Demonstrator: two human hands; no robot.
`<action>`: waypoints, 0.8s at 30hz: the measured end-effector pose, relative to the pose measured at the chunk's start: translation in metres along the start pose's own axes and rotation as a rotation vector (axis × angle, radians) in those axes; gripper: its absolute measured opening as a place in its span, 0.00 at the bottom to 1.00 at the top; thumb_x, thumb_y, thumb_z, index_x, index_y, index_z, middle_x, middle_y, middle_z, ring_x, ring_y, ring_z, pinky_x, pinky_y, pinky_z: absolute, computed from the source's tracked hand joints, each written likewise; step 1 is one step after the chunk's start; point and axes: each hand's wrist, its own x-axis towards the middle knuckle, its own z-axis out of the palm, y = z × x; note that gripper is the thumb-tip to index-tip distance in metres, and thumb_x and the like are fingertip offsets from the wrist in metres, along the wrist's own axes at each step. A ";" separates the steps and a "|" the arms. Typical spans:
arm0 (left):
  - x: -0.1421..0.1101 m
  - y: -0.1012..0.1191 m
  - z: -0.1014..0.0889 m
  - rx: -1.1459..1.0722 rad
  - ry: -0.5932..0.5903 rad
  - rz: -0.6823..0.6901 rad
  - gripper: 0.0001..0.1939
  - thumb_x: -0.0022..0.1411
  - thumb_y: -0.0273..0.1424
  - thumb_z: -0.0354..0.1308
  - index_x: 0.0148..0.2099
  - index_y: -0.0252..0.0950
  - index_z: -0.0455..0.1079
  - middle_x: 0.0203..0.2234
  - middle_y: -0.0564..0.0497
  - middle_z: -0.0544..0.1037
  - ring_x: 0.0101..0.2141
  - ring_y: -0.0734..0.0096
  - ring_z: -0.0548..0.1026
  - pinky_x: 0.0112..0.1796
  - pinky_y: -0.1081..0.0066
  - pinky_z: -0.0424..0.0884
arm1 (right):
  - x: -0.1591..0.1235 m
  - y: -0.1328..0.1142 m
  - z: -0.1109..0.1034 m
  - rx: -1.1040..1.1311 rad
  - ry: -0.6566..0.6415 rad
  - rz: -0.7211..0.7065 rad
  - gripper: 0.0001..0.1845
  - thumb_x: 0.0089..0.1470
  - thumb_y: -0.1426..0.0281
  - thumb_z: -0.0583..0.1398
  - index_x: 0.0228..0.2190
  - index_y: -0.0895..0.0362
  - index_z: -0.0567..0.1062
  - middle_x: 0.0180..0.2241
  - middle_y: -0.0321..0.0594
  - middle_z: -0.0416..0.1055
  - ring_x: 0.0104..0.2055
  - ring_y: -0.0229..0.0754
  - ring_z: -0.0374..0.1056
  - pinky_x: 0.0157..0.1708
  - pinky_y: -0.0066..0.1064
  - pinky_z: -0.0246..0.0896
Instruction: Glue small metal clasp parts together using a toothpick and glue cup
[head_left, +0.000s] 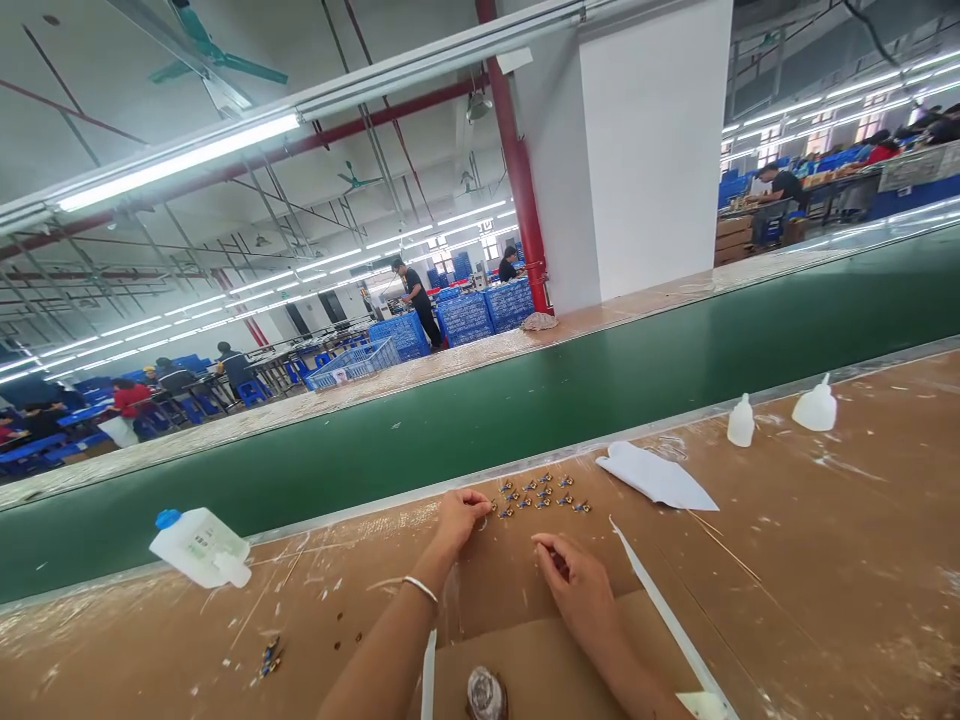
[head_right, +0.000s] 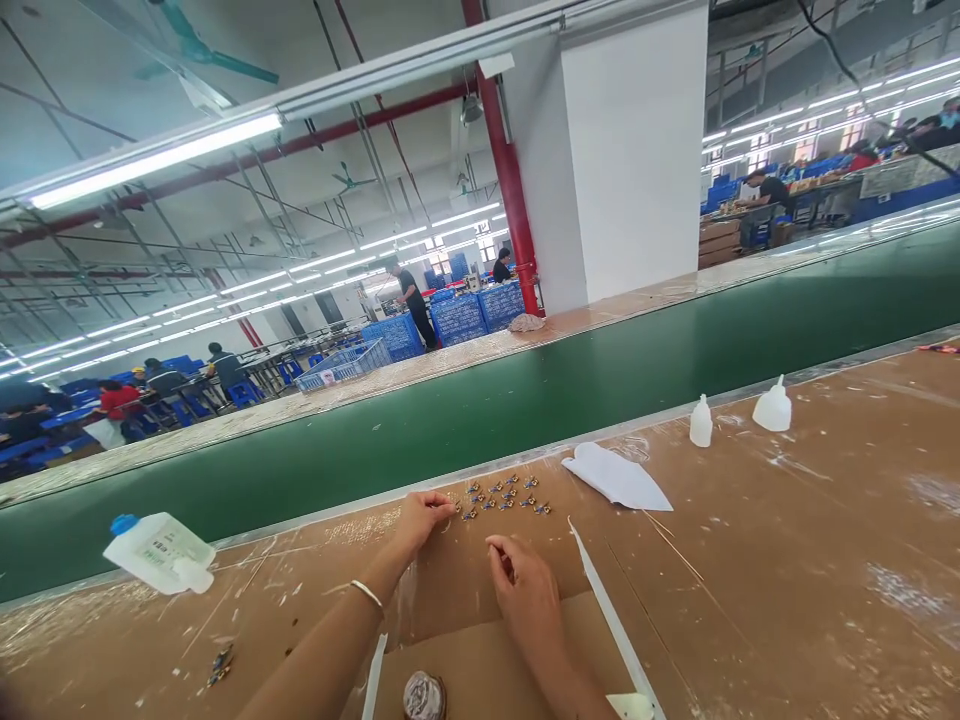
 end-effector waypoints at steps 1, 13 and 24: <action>0.004 -0.001 0.002 0.022 -0.013 -0.015 0.12 0.61 0.35 0.58 0.30 0.31 0.68 0.21 0.57 0.71 0.22 0.78 0.69 0.27 0.73 0.69 | 0.000 0.001 0.002 0.001 0.003 0.007 0.18 0.59 0.62 0.48 0.31 0.56 0.75 0.27 0.38 0.71 0.26 0.37 0.67 0.26 0.27 0.62; -0.042 -0.003 -0.065 0.120 0.138 0.037 0.08 0.54 0.33 0.61 0.33 0.33 0.75 0.27 0.52 0.79 0.31 0.71 0.75 0.36 0.71 0.69 | -0.003 0.008 -0.003 0.065 -0.088 0.187 0.22 0.53 0.54 0.49 0.33 0.55 0.76 0.30 0.40 0.73 0.27 0.39 0.68 0.31 0.30 0.63; -0.207 -0.083 -0.115 0.596 0.307 -0.006 0.08 0.54 0.28 0.56 0.31 0.39 0.77 0.27 0.51 0.79 0.32 0.68 0.73 0.34 0.71 0.65 | -0.001 0.003 -0.011 0.074 -0.126 0.389 0.25 0.43 0.51 0.53 0.33 0.55 0.77 0.30 0.40 0.75 0.26 0.41 0.69 0.28 0.31 0.62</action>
